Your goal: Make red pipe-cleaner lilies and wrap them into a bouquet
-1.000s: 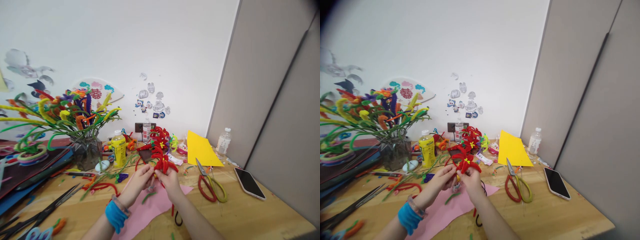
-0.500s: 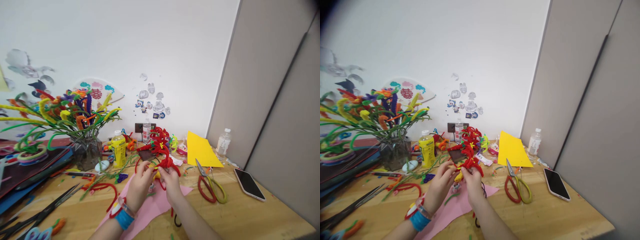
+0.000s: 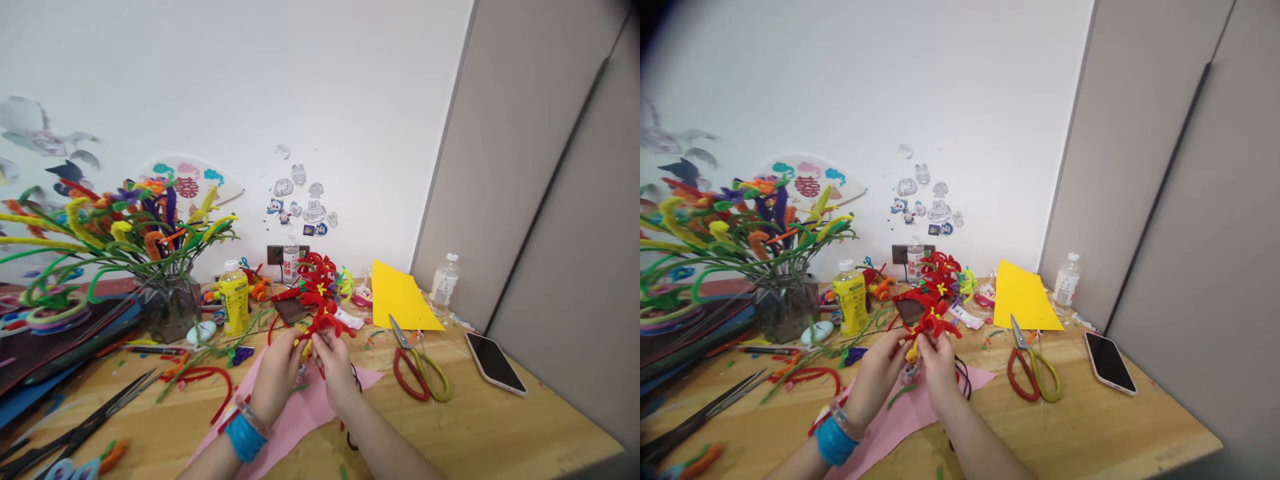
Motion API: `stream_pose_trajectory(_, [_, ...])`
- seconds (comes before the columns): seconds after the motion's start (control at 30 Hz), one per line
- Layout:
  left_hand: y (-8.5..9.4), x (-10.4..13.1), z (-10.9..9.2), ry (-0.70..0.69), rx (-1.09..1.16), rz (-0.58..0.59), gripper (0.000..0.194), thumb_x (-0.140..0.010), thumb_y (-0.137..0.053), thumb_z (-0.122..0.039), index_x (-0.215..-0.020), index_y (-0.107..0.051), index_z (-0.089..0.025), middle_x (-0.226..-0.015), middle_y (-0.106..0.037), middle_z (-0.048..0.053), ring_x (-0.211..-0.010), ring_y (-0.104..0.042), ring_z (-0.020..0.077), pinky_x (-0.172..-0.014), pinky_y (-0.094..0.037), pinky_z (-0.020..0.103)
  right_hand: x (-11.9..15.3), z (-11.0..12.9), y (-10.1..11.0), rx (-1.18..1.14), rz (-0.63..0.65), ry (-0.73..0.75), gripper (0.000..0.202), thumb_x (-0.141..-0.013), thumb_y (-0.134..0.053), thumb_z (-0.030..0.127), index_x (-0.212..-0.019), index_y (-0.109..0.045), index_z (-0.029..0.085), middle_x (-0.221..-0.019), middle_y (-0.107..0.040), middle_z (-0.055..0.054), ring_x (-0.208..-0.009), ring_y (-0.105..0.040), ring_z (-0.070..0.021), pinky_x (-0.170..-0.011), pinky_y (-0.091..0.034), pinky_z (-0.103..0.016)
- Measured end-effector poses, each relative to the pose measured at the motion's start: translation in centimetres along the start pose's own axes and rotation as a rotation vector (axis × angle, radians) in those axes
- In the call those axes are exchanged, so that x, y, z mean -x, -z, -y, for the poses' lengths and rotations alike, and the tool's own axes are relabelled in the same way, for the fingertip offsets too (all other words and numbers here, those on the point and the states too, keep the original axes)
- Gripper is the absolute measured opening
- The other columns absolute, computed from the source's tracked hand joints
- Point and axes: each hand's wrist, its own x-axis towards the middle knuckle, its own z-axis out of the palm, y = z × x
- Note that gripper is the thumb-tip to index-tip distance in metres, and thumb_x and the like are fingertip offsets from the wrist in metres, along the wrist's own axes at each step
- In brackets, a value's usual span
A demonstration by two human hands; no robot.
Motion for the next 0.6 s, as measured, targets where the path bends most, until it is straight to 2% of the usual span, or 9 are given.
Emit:
stream_pose_trajectory(0.1, [0.3, -0.6, -0.8, 0.221, 0.222, 0.079, 0.016, -0.078, -0.050, -0.030, -0.077, -0.058, -0.017, -0.065, -0.061, 0.002, -0.054, -0.055, 0.0148, -0.050, -0.045, 0.025, -0.2, 0.4, 0.2, -0.006, 0.025, -0.004, 0.028, -0.066, -0.068, 0.040, -0.073, -0.053, 0.018, -0.056, -0.046, 0.007, -0.045, -0.038, -0.0060, -0.043, -0.030, -0.018])
stream_pose_trajectory(0.17, [0.5, -0.9, -1.2, 0.360, 0.390, 0.162, 0.020, -0.075, -0.052, -0.036, -0.073, -0.057, -0.016, -0.053, -0.053, -0.003, -0.043, -0.046, 0.0107, -0.040, -0.036, 0.021, -0.5, 0.8, 0.4, 0.003, 0.059, -0.007, 0.029, -0.065, -0.069, 0.041, -0.074, -0.053, 0.018, -0.055, -0.047, 0.007, -0.044, -0.038, -0.0054, -0.042, -0.029, -0.017])
stream_pose_trajectory(0.3, [1.1, -1.3, -1.6, 0.542, 0.661, 0.296, 0.030, -0.070, -0.058, -0.045, -0.068, -0.052, -0.015, -0.042, -0.037, -0.010, -0.035, -0.028, 0.0045, -0.036, -0.021, 0.017, -0.8, 1.6, 0.7, 0.036, 0.137, -0.040, 0.033, -0.063, -0.070, 0.044, -0.077, -0.056, 0.017, -0.052, -0.047, 0.007, -0.038, -0.033, -0.0040, -0.037, -0.024, -0.018])
stream_pose_trajectory(0.4, [1.5, -1.4, -1.6, 0.569, 0.712, 0.372, 0.034, -0.067, -0.060, -0.048, -0.066, -0.050, -0.016, -0.042, -0.039, -0.010, -0.034, -0.024, 0.0031, -0.036, -0.018, 0.017, -0.9, 2.0, 0.9, 0.071, 0.192, -0.061, 0.035, -0.061, -0.072, 0.045, -0.073, -0.059, 0.015, -0.047, -0.044, 0.008, -0.037, -0.031, -0.0039, -0.036, -0.021, -0.018])
stream_pose_trajectory(0.47, [1.6, -1.5, -1.5, 0.564, 0.653, 0.386, 0.034, -0.067, -0.060, -0.048, -0.066, -0.050, -0.015, -0.044, -0.042, -0.009, -0.034, -0.026, 0.0033, -0.035, -0.018, 0.017, -1.0, 1.9, 1.0, 0.085, 0.185, -0.054, 0.034, -0.060, -0.072, 0.045, -0.066, -0.057, 0.015, -0.044, -0.041, 0.009, -0.037, -0.030, -0.0040, -0.036, -0.021, -0.018])
stream_pose_trajectory(0.6, [1.1, -1.5, -1.3, 0.475, 0.434, 0.299, 0.030, -0.069, -0.058, -0.043, -0.077, -0.054, -0.015, -0.045, -0.045, -0.008, -0.036, -0.038, 0.0081, -0.038, -0.028, 0.020, -1.2, 1.0, 1.1, 0.100, 0.078, -0.016, 0.035, -0.060, -0.071, 0.045, -0.060, -0.051, 0.017, -0.046, -0.043, 0.008, -0.040, -0.033, -0.0046, -0.039, -0.023, -0.018])
